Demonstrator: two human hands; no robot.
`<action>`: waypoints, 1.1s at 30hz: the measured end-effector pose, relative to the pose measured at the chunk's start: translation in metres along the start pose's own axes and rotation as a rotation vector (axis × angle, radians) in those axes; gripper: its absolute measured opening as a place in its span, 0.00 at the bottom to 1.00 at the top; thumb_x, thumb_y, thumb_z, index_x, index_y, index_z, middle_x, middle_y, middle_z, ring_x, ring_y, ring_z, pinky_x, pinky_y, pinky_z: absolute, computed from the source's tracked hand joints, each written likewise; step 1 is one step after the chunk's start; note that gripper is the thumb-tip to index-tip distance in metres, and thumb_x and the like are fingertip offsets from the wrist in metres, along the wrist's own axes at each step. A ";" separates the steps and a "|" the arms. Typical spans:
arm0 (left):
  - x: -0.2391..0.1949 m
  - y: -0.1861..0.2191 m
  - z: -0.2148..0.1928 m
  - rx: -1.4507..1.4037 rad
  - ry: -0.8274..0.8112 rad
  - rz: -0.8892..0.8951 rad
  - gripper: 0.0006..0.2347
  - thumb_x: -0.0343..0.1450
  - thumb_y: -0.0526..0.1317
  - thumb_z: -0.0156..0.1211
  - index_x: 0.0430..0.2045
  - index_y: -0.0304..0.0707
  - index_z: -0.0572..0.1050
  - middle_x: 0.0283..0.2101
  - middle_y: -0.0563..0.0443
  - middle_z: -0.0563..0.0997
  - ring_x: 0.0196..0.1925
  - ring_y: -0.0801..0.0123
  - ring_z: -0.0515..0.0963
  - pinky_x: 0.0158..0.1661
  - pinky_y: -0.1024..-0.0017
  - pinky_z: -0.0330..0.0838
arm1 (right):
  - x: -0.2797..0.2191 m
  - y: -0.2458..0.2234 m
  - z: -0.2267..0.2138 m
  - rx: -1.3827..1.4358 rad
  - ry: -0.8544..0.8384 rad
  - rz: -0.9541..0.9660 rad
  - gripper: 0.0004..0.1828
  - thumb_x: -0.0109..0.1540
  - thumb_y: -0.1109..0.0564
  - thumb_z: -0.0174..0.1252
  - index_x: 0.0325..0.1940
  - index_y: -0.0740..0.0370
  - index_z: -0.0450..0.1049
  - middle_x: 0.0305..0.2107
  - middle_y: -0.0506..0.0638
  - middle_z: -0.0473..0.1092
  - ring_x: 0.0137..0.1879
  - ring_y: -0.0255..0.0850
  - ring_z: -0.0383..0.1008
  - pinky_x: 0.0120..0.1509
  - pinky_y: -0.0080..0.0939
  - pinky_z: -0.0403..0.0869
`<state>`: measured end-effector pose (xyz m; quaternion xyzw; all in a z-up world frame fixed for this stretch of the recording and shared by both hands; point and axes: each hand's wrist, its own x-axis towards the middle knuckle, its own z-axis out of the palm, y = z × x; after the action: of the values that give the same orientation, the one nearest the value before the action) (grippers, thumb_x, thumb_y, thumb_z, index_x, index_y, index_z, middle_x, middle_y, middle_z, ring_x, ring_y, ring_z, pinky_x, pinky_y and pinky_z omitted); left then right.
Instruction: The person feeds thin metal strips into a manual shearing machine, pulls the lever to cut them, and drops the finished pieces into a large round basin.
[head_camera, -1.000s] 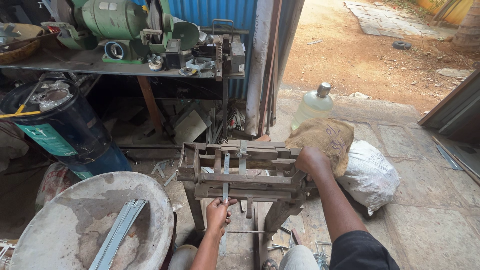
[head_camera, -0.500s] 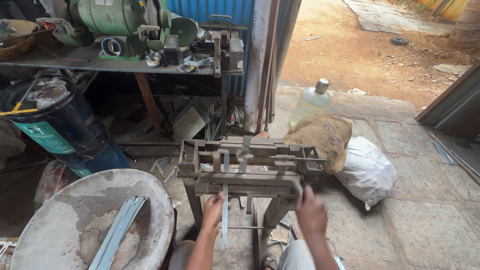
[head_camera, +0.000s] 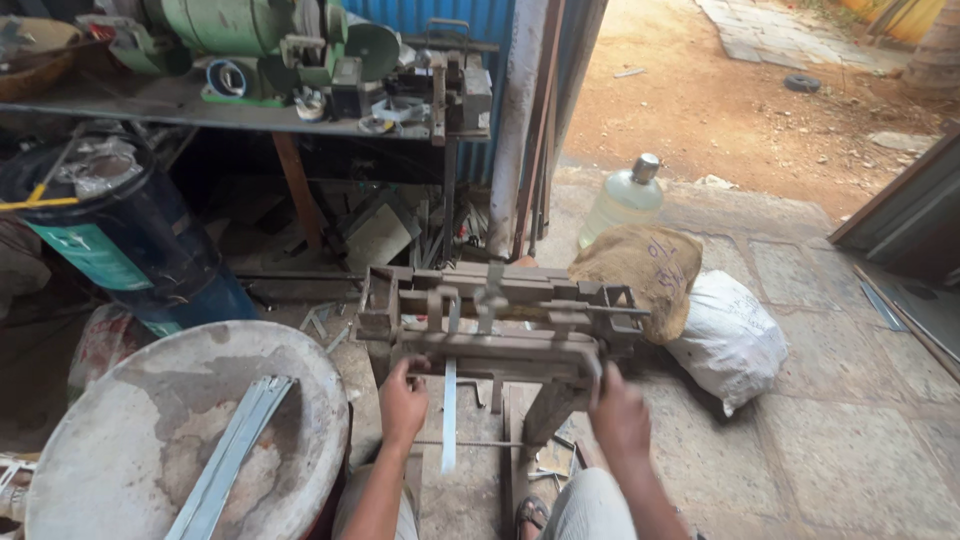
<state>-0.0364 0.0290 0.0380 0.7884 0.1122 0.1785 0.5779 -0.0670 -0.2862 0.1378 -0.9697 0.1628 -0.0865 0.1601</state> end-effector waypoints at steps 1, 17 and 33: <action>0.004 0.007 0.004 -0.007 -0.028 0.041 0.13 0.67 0.27 0.54 0.42 0.38 0.79 0.42 0.46 0.87 0.44 0.65 0.87 0.41 0.69 0.78 | 0.018 -0.003 -0.009 0.000 0.043 -0.092 0.13 0.66 0.49 0.54 0.45 0.61 0.75 0.30 0.65 0.77 0.38 0.61 0.80 0.41 0.58 0.79; -0.045 0.042 0.015 0.070 0.134 0.229 0.05 0.75 0.36 0.54 0.36 0.32 0.74 0.40 0.40 0.82 0.45 0.53 0.80 0.48 0.58 0.73 | 0.164 -0.073 -0.059 -0.299 -0.392 0.054 0.11 0.59 0.61 0.61 0.43 0.69 0.81 0.30 0.60 0.79 0.41 0.49 0.84 0.49 0.48 0.81; -0.095 -0.013 -0.004 -0.314 -0.401 -0.670 0.10 0.76 0.39 0.52 0.36 0.29 0.77 0.38 0.43 0.89 0.22 0.69 0.81 0.20 0.70 0.74 | 0.147 -0.091 -0.081 -0.300 -0.453 0.080 0.12 0.62 0.60 0.56 0.43 0.68 0.83 0.29 0.58 0.82 0.36 0.44 0.85 0.47 0.45 0.81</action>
<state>-0.1239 -0.0002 0.0125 0.6299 0.2189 -0.1612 0.7276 0.0785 -0.2783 0.2613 -0.9701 0.1719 0.1640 0.0502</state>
